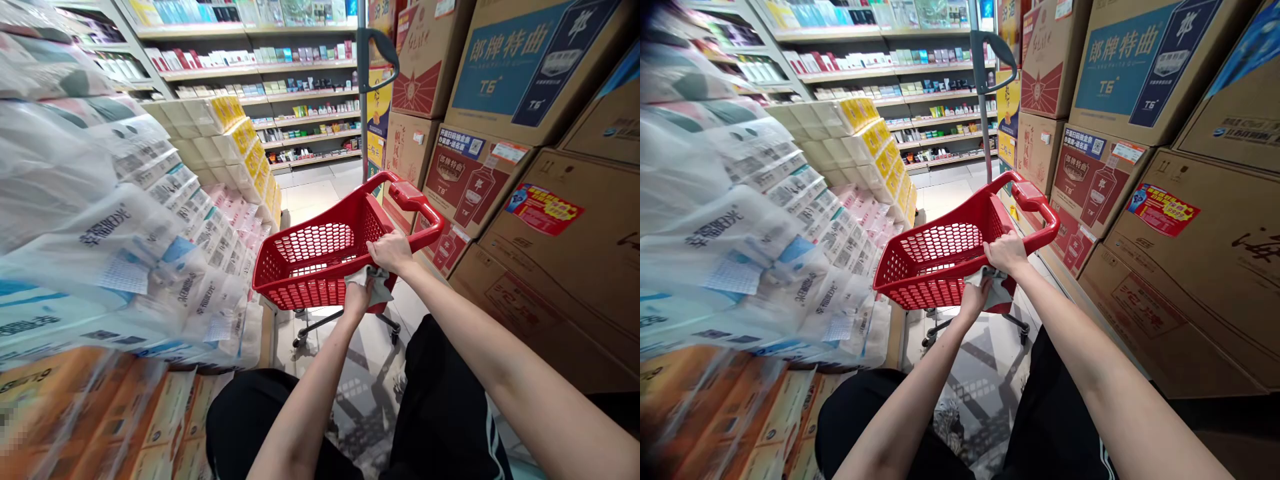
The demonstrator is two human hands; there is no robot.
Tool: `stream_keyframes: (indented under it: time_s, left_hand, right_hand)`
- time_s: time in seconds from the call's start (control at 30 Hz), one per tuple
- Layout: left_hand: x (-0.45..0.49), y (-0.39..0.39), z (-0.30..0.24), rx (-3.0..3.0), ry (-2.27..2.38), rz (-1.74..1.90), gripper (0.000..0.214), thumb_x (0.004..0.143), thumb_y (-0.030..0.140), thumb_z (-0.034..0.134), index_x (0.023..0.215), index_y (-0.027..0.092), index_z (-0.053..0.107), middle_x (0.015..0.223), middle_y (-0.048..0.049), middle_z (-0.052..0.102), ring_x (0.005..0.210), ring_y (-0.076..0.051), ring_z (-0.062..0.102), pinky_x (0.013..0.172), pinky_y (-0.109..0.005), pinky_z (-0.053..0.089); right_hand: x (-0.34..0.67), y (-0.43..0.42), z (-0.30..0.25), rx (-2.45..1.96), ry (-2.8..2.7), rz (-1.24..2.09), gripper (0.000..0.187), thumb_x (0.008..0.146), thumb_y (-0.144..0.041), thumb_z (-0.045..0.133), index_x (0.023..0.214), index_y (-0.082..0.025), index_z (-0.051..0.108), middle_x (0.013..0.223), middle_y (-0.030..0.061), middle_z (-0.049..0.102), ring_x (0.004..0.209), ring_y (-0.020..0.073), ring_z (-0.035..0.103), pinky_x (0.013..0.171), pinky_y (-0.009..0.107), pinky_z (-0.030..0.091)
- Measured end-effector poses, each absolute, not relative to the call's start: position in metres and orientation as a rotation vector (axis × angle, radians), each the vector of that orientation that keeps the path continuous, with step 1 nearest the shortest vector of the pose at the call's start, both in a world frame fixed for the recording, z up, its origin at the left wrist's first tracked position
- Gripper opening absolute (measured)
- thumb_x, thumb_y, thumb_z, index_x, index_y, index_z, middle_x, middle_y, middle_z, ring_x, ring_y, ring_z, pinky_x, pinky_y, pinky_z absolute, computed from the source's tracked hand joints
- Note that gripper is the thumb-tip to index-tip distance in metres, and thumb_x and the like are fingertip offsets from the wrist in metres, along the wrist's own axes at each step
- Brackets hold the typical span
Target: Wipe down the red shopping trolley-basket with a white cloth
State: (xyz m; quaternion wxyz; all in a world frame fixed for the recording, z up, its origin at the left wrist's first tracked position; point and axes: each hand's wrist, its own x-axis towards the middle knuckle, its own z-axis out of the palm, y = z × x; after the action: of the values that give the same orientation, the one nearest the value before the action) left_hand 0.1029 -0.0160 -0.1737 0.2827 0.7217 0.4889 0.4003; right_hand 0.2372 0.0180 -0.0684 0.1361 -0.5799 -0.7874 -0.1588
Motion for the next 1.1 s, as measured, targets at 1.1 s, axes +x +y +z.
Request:
stream_keyframes:
  time_s: [1.1]
  left_hand:
    - [-0.059, 0.006, -0.146, 2.617, 1.959, 0.44, 0.028, 0.094, 0.039, 0.035, 0.101, 0.024, 0.056, 0.097, -0.0076, 0.063, 0.093, -0.024, 0.055, 0.079, -0.036, 0.037]
  right_hand:
    - [0.274, 0.001, -0.063, -1.477, -2.239, -0.684, 0.046, 0.092, -0.015, 0.029, 0.136, -0.012, 0.043, 0.132, 0.0137, 0.052, 0.121, 0.0257, 0.042, 0.105, 0.043, 0.019]
